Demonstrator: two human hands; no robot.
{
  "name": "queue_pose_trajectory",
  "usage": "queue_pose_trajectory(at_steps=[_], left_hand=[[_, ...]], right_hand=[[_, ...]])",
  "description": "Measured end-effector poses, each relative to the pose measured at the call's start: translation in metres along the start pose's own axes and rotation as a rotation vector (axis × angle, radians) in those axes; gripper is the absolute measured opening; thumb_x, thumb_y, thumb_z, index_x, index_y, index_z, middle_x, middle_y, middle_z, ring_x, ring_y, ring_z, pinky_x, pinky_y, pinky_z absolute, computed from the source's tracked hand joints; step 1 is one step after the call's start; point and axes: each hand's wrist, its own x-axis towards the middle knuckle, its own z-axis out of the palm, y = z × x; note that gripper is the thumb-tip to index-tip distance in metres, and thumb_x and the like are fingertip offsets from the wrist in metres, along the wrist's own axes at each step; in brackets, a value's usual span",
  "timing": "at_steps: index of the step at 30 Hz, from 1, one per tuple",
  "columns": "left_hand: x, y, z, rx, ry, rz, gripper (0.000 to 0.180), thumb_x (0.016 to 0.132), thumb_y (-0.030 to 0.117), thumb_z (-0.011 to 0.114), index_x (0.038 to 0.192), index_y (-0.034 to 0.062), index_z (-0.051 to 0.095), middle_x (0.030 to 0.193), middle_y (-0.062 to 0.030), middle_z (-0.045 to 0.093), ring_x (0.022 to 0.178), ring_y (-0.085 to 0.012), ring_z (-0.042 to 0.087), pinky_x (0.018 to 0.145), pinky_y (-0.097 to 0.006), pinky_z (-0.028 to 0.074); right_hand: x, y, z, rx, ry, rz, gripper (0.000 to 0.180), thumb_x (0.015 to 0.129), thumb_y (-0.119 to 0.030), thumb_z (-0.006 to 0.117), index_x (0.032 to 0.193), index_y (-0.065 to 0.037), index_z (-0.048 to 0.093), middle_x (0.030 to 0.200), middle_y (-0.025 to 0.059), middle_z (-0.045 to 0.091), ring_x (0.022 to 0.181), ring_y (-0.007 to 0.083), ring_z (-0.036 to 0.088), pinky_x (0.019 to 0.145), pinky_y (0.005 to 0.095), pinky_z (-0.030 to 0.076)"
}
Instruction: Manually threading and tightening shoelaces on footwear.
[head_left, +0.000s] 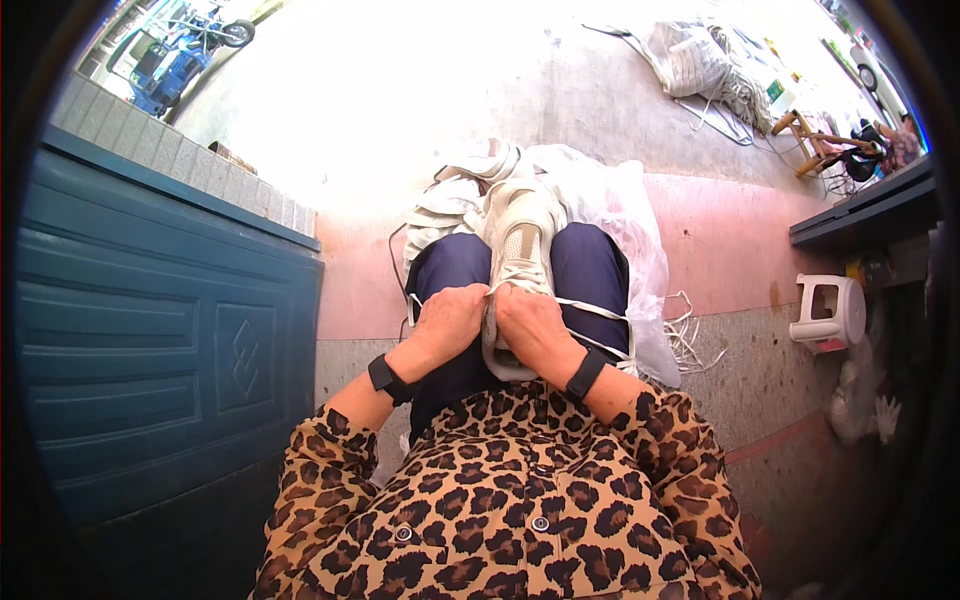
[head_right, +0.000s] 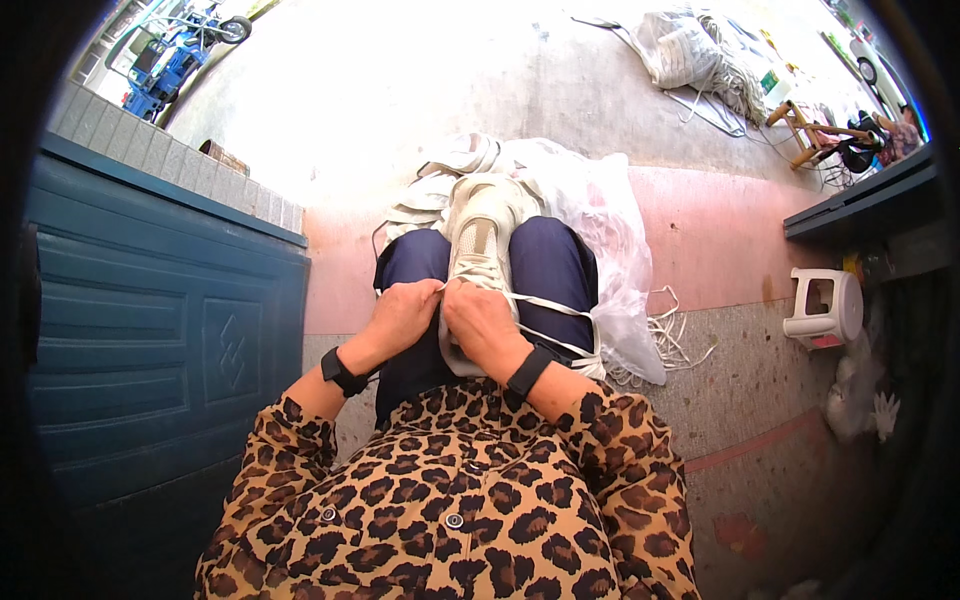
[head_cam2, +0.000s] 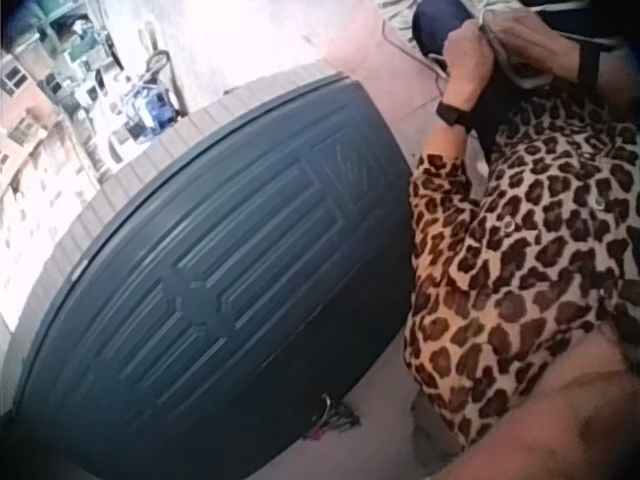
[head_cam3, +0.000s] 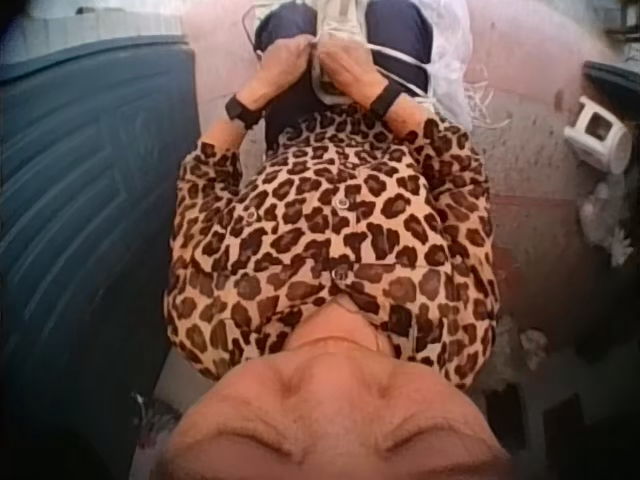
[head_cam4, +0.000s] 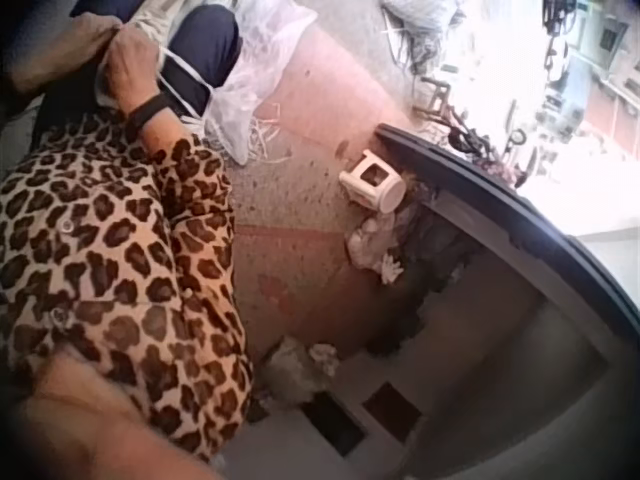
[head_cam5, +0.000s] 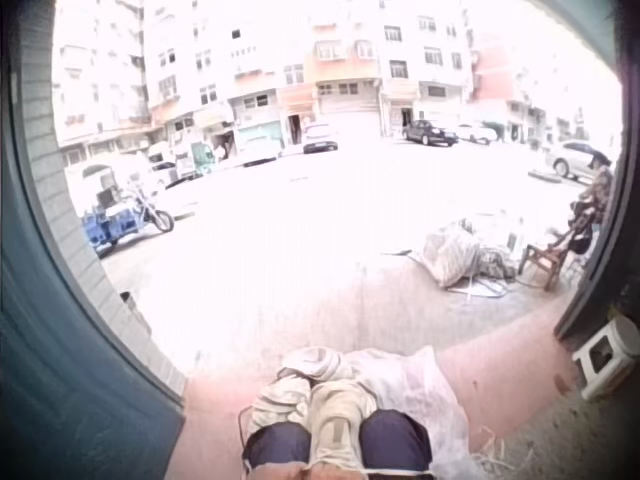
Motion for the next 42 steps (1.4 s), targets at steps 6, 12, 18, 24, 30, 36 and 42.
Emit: queue_pose_trajectory(at_steps=[6, 12, 18, 24, 30, 36, 42], left_hand=[[0.006, -0.008, -0.002, -0.066, 0.241, -0.191, 0.015, 0.083, 0.004, 0.045, 0.095, 0.0009, 0.054, 0.07, -0.0199, 0.059, 0.066, -0.0347, 0.059, 0.061, -0.038, 0.047], [-0.002, -0.007, 0.002, -0.264, 0.36, -0.231, 0.014, 0.083, 0.003, 0.044, 0.091, -0.0003, 0.055, 0.079, -0.0161, 0.059, 0.072, -0.0296, 0.057, 0.067, -0.035, 0.045], [0.018, 0.011, 0.008, -0.07, 0.186, 0.007, 0.013, 0.077, 0.007, 0.054, 0.087, -0.0001, 0.06, 0.081, -0.0149, 0.059, 0.08, -0.0308, 0.055, 0.073, -0.038, 0.043], [0.047, 0.029, -0.016, -0.239, -0.09, -0.019, 0.02, 0.085, 0.017, 0.053, 0.086, -0.0006, 0.063, 0.079, -0.0172, 0.06, 0.076, -0.0272, 0.059, 0.071, -0.033, 0.045], [0.062, 0.025, -0.03, -0.429, -0.733, 0.127, 0.025, 0.088, 0.023, 0.054, 0.091, 0.0019, 0.066, 0.084, -0.0061, 0.061, 0.082, -0.0179, 0.055, 0.076, -0.027, 0.042], [0.047, 0.0, -0.089, -0.972, -0.621, 0.048, 0.025, 0.092, 0.023, 0.048, 0.084, 0.0044, 0.063, 0.076, -0.0013, 0.057, 0.072, -0.0117, 0.05, 0.076, -0.027, 0.043], [0.039, -0.052, -0.207, -1.477, 0.278, -0.101, 0.023, 0.094, 0.019, 0.043, 0.074, 0.0099, 0.05, 0.062, -0.0029, 0.049, 0.061, -0.0158, 0.048, 0.073, -0.037, 0.045]], right_hand=[[0.001, 0.026, -0.037, 0.486, -0.328, 0.222, 0.008, 0.073, -0.011, 0.059, 0.075, -0.005, 0.054, 0.062, 0.0082, 0.055, 0.057, 0.0217, 0.059, 0.053, 0.0319, 0.049], [-0.063, 0.123, -0.219, 2.04, 0.393, 0.089, 0.02, 0.093, -0.016, 0.038, 0.073, -0.017, 0.037, 0.052, -0.0079, 0.027, 0.037, 0.0014, 0.019, 0.031, 0.0186, 0.015], [-0.159, 0.164, -0.352, 2.099, 0.64, -0.359, 0.027, 0.093, -0.005, 0.034, 0.066, -0.011, 0.031, 0.05, -0.0039, 0.029, 0.034, 0.0016, 0.019, 0.028, 0.0192, 0.016], [-0.174, 0.157, -0.347, 1.777, 0.742, -0.359, 0.009, 0.092, -0.004, 0.036, 0.084, 0.0, 0.039, 0.052, -0.0025, 0.029, 0.037, 0.0018, 0.021, 0.03, 0.0185, 0.016], [-0.153, 0.149, -0.347, 1.548, 0.78, -0.159, 0.014, 0.093, -0.011, 0.037, 0.091, 0.001, 0.043, 0.054, -0.0038, 0.029, 0.041, 0.0025, 0.021, 0.035, 0.0182, 0.017], [-0.068, 0.126, -0.225, 0.92, 0.359, 0.727, 0.028, 0.089, -0.021, 0.048, 0.112, -0.005, 0.047, 0.068, -0.0054, 0.042, 0.053, 0.0005, 0.035, 0.041, 0.0141, 0.027], [-0.045, 0.071, -0.085, 0.706, -0.224, 0.229, 0.025, 0.087, -0.005, 0.041, 0.112, -0.006, 0.045, 0.083, 0.0158, 0.061, 0.066, 0.0269, 0.059, 0.06, 0.0345, 0.048]])
